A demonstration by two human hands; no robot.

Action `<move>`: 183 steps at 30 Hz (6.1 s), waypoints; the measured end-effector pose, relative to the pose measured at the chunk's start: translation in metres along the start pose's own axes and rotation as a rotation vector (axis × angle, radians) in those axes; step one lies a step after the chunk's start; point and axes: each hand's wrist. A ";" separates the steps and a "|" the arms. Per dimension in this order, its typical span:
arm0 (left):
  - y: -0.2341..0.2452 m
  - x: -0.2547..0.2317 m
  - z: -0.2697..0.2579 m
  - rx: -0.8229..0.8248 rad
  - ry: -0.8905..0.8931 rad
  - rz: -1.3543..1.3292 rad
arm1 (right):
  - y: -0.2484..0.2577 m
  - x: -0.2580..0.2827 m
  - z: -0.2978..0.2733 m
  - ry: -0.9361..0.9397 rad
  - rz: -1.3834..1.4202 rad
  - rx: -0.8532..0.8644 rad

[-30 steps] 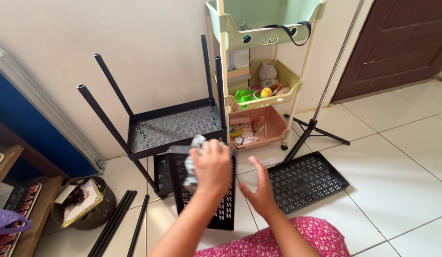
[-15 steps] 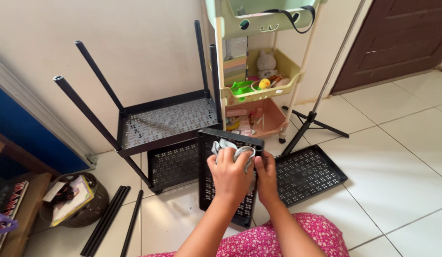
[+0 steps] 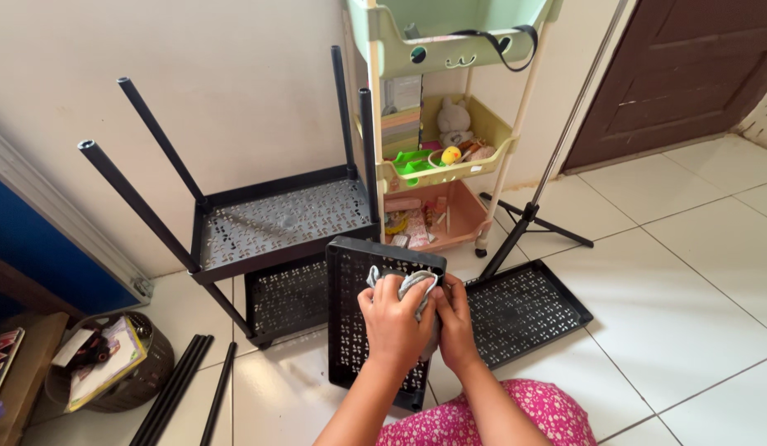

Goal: The person wipes a black perforated shelf tray with a cloth, then places it onto the vertical frame of a three-tier shelf. The person adjusts the tray to ensure it is seated correctly on the frame.

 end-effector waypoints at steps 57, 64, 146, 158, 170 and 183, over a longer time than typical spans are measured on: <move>0.053 0.017 -0.027 0.311 -0.049 0.116 | 0.006 0.010 -0.022 -0.102 -0.192 0.340; 0.056 0.017 -0.028 0.166 -0.304 0.432 | 0.009 0.002 -0.021 -0.037 -0.215 0.397; -0.015 0.144 -0.028 0.277 0.852 -0.740 | 0.014 0.014 -0.005 -0.112 -0.223 0.316; -0.031 0.137 -0.027 0.219 0.878 -0.945 | 0.027 0.014 -0.004 -0.062 -0.239 0.322; 0.057 0.129 0.013 0.151 -0.179 0.496 | 0.010 0.010 -0.013 -0.006 -0.387 0.315; 0.034 0.133 -0.001 0.207 0.456 0.042 | -0.003 0.008 -0.015 0.124 -0.553 0.076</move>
Point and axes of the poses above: each hand's wrist, its own z-axis towards the middle knuckle, its own y-axis out of the back of the hand, x = y × z, and after that the axes turned 13 degrees about z, right-handed
